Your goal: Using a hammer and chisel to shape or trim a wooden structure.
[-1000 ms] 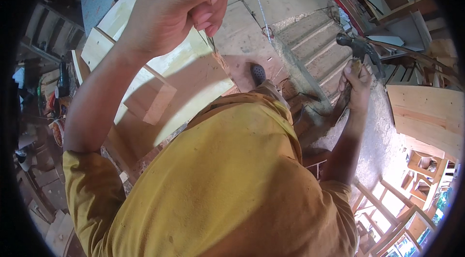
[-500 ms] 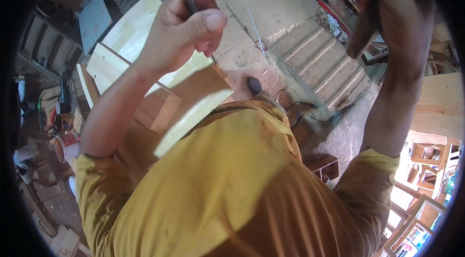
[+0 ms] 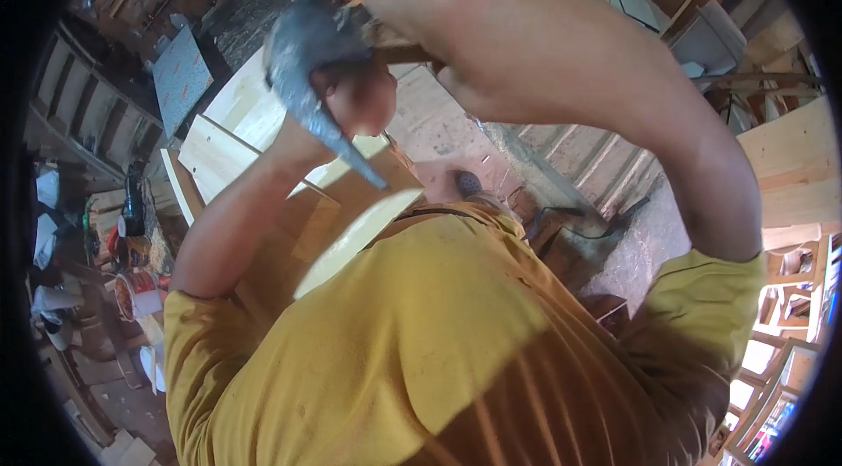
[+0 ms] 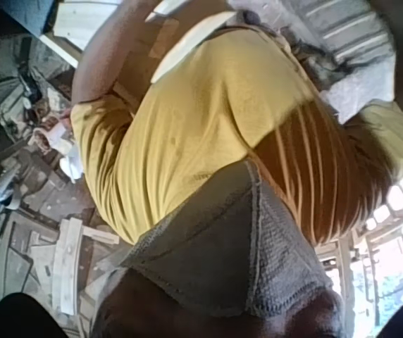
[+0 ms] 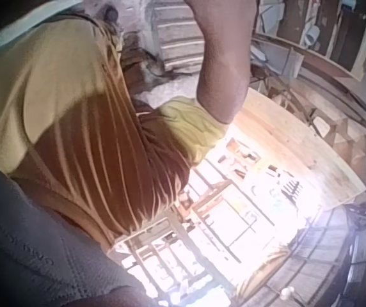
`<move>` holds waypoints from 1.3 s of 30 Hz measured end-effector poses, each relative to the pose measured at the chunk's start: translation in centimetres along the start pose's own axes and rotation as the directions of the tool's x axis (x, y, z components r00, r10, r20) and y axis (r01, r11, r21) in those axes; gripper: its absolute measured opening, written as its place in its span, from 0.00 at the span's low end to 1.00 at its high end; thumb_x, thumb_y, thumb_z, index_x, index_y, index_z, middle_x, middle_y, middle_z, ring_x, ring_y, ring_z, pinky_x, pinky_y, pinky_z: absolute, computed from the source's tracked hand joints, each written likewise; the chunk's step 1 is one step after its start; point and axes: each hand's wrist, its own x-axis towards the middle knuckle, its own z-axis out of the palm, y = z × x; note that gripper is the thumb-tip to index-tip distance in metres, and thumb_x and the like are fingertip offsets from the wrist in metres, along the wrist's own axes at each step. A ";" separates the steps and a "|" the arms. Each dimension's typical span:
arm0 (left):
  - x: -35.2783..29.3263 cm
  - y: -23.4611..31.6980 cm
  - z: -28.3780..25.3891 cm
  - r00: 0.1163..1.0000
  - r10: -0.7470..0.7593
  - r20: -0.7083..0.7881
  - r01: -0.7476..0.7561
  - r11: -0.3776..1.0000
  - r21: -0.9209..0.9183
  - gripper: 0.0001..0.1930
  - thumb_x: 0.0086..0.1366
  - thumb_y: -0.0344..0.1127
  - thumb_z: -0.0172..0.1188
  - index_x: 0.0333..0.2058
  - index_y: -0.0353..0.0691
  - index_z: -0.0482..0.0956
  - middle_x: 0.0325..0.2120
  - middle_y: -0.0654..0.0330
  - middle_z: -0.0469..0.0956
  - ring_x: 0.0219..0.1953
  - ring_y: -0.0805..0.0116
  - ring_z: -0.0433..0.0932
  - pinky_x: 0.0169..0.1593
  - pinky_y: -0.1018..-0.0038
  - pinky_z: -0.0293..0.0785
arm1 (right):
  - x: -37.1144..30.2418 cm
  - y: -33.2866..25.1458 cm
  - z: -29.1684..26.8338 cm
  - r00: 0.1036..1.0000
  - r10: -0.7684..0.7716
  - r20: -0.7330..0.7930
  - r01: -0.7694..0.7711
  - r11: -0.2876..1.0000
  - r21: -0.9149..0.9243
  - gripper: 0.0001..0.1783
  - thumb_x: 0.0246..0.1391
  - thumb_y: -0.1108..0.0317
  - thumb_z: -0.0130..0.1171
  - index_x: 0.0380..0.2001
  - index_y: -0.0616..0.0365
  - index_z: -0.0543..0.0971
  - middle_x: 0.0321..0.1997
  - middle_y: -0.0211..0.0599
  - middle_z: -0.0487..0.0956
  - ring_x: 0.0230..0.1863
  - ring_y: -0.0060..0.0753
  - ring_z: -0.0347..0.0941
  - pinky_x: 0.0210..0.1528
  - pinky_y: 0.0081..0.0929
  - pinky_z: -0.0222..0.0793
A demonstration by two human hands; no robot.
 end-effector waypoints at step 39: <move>0.2 -0.8 -1.3 0.977 -0.113 0.181 0.152 0.965 -0.215 0.25 0.59 0.56 0.65 0.25 0.37 0.71 0.18 0.60 0.72 0.21 0.71 0.71 0.31 0.72 0.71 | 1.2 10.5 13.8 0.921 0.290 -0.259 0.107 0.451 0.886 0.19 0.42 0.57 0.64 0.29 0.61 0.72 0.20 0.28 0.70 0.19 0.20 0.66 0.17 0.22 0.62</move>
